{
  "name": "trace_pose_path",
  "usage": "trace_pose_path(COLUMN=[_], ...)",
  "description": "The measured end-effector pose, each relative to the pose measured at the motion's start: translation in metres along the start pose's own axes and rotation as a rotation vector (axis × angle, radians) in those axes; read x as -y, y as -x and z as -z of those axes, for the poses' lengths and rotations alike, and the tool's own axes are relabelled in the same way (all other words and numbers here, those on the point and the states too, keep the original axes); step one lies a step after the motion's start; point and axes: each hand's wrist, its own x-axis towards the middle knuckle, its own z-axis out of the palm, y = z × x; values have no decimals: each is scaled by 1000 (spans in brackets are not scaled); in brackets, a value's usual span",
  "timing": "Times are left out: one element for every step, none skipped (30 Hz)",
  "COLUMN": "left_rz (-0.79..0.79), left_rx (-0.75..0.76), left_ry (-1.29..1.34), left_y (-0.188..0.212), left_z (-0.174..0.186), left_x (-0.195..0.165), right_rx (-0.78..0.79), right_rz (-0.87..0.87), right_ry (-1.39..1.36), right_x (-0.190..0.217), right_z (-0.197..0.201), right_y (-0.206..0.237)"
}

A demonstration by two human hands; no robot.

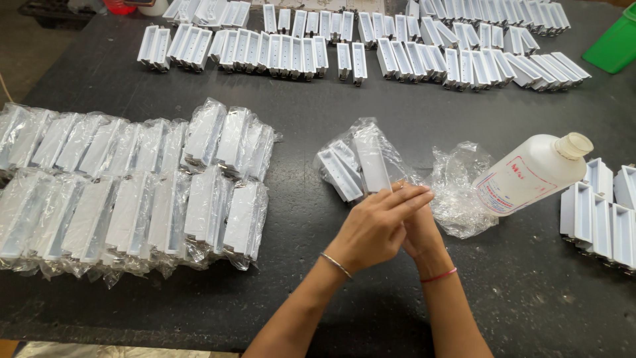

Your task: The person repeatedly picks up small white rectangular components and wraps each one individually in clear plastic film. The wrapped items are stacked on the left side of the table while unwrapped components remain in rows on the right.

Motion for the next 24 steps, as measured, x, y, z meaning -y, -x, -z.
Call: trace_pose_path(left_rz=[-35,-70,147,368,506,645,789,928,1060,1044,1026,1005,964,924,883,886,890,895,902,908,913,899,885,871], left_rx=[-53,-106,-304,-495,-604,-714,-611,-497,-376,-323,-271,-215,-233,-246,-258,-274,-292,-311,-274,-238,-203,-205,-207,-209], left_ry=[54,108,127,144,183,222,448,674,901,978,1055,1130,1094,1058,1024,1063,1103,1140,1089,1035,983,985,989,993], left_y=[1,0,-3,-6,-5,-4,-7,-10,-10,-9,-8,-8,-7,-5,-4,-4,-3,-3,-3,-2,-2,-2,-1,0], left_z=[3,5,5,7,12,20,25,30,31,29,24,18,14,10,6,4,2,1,-1,-2,-4,-7,-10,-12], left_x=[6,12,17,22,27,33,41,48,50,49,46,43,41,38,36,36,35,35,34,34,33,32,32,32], right_rx=[4,9,-21,-49,-74,-53,-32,-11,-19,-27,-36,-19,-5,7,-16,-38,-60,-48,-35,-21,-57,-93,-131,-159], right_rz=[13,26,18,11,7,15,21,25,18,9,0,4,11,20,23,26,27,48,67,86,103,120,137,151], right_ry=[29,58,40,21,0,8,15,23,13,4,-4,-20,-37,-55,-49,-43,-36,-16,3,22,101,182,264,361], right_x=[1,4,6,8,11,13,15,15,15,13,11,9,7,5,3,1,0,-1,-2,-2,-2,-1,1,3], right_z=[-3,-6,-10,-15,-21,-27,-32,-37,-42,-46,-47,-48,-47,-45,-42,-39,-36,-34,-34,-34,-36,-39,-42,-46], right_y=[0,1,3,6,7,9,11,12,13,13,14,15,16,16,16,15,15,14,15,15,14,14,14,14])
